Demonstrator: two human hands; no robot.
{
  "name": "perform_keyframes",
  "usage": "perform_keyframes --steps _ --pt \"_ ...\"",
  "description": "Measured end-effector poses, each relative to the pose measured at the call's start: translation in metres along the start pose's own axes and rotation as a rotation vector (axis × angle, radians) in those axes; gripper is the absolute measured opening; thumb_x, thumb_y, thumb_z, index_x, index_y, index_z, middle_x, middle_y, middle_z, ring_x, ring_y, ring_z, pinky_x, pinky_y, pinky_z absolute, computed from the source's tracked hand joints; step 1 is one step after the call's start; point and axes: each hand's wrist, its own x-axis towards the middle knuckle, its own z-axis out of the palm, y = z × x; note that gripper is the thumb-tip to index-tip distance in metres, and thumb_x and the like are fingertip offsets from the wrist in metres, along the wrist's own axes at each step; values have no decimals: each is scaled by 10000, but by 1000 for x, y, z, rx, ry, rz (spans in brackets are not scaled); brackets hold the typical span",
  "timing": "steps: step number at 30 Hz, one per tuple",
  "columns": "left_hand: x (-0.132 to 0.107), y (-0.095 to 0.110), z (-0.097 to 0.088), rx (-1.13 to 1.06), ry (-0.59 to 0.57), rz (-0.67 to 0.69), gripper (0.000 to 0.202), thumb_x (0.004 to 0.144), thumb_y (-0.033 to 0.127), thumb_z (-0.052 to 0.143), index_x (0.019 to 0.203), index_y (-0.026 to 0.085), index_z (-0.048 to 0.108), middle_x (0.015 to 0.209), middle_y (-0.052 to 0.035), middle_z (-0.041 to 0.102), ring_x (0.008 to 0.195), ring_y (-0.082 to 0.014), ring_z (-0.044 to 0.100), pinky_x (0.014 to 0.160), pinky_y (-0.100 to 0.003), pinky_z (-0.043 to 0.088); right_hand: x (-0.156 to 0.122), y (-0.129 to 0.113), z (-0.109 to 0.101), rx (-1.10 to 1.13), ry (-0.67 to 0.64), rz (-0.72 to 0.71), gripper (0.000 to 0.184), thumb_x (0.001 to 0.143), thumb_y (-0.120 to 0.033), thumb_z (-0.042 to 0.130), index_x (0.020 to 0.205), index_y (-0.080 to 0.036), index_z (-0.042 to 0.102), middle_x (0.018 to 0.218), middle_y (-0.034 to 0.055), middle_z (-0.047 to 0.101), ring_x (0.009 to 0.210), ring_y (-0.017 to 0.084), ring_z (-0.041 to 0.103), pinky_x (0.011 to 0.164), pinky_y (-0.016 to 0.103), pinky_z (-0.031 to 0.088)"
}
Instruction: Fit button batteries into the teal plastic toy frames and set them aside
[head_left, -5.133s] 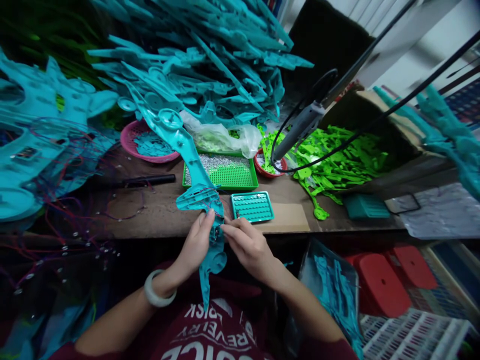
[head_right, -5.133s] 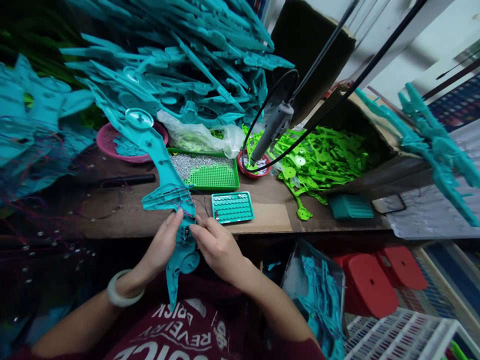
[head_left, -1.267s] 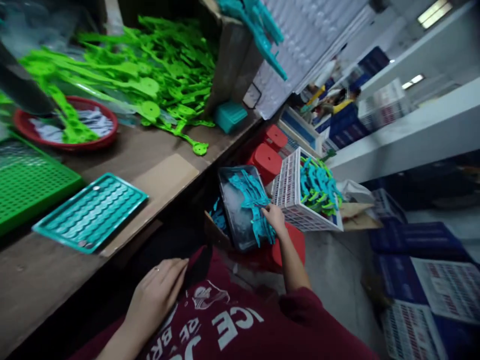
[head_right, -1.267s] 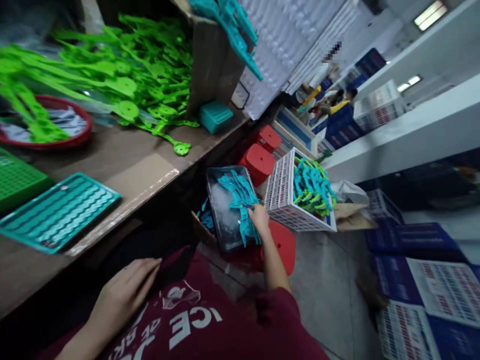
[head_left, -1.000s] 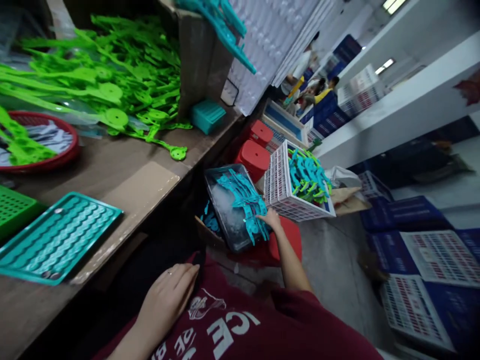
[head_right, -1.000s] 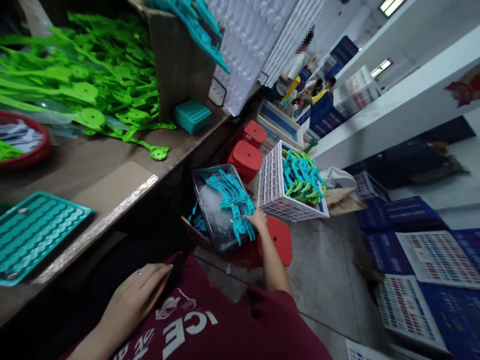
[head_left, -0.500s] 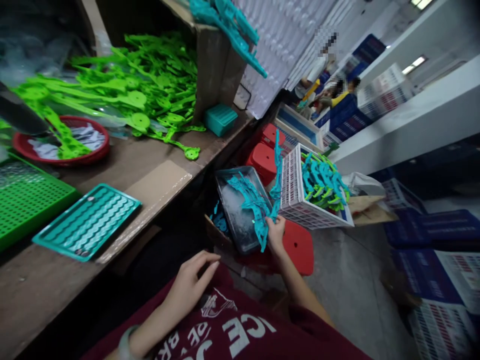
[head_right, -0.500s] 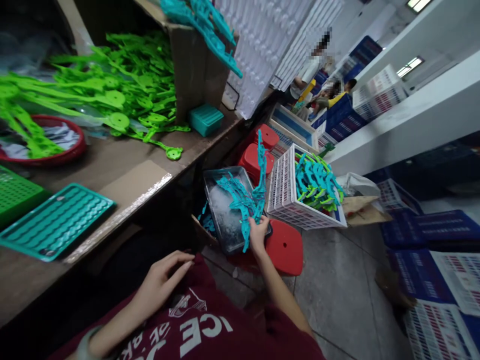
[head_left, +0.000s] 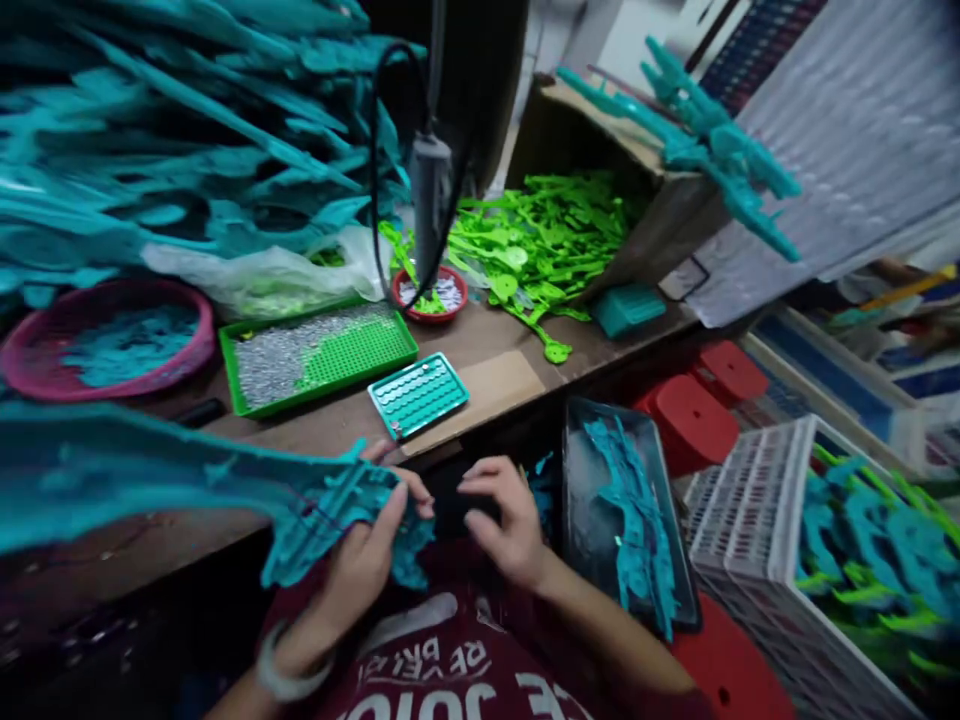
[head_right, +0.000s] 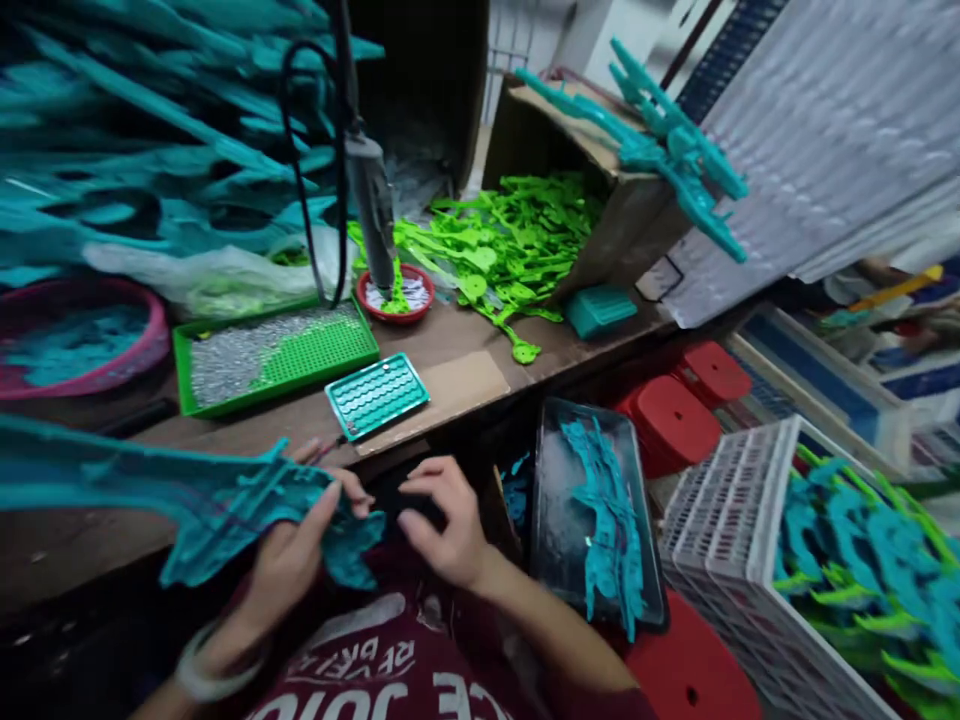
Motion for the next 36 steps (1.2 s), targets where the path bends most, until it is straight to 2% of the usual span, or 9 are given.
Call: perform_keyframes --steps 3,6,9,16,21,23,29,33,36 --pt "-5 18 -30 0 -75 -71 317 989 448 505 900 198 678 715 -9 672 727 -173 635 776 -299 504 67 -9 -5 95 -16 16 140 942 -266 590 1063 -222 643 989 51 600 894 177 598 807 333 519" --pt "-8 30 -41 -26 -271 -122 354 1008 444 461 878 191 673 670 0 645 692 -154 607 743 -278 472 120 -17 13 341 -237 91 393 920 -346 631 1291 -246 550 1235 78 567 846 139 608 755 304 540" --pt "-8 34 -44 -38 -353 -126 345 1010 444 452 928 192 673 666 6 639 687 -151 592 741 -277 457 148 -26 31 509 -412 181 436 913 -402 620 1309 -241 534 1236 70 599 687 91 575 648 268 535" --pt "-4 24 -45 126 -188 -144 389 1000 489 426 846 206 643 676 0 622 732 -177 604 803 -313 437 165 -56 29 424 -17 114 298 907 -449 647 1043 -185 664 936 37 638 676 99 554 529 220 436" --pt "-8 20 -36 208 -229 -137 405 1001 495 396 827 216 633 662 -3 619 726 -187 599 806 -325 431 207 -65 36 667 -172 263 637 754 -501 796 1281 -225 568 1104 62 656 672 113 609 437 215 422" --pt "-10 21 -33 203 -239 -120 402 1000 495 398 825 216 628 647 0 612 716 -187 597 808 -327 432 220 -66 41 788 -166 324 573 733 -432 818 1216 -213 602 1042 50 682 641 91 595 464 205 436" --pt "-12 13 -40 -37 -164 -124 436 935 597 513 809 195 624 602 3 582 641 -174 563 745 -331 444 200 -68 15 901 -56 260 340 688 -314 820 983 -214 684 755 -29 659 514 40 497 434 155 397" --pt "-12 6 -46 -434 -37 -120 526 839 698 607 977 191 594 697 21 571 515 -111 485 567 -288 432 161 -31 -43 792 -174 21 446 556 -596 863 686 -233 638 439 -104 475 291 0 275 308 128 227" --pt "-11 7 -47 -606 67 -104 538 796 599 714 1142 224 543 800 26 572 521 -93 483 536 -271 437 138 1 -79 645 -333 -123 599 324 -709 869 473 -228 545 329 -94 385 244 27 319 294 155 261"
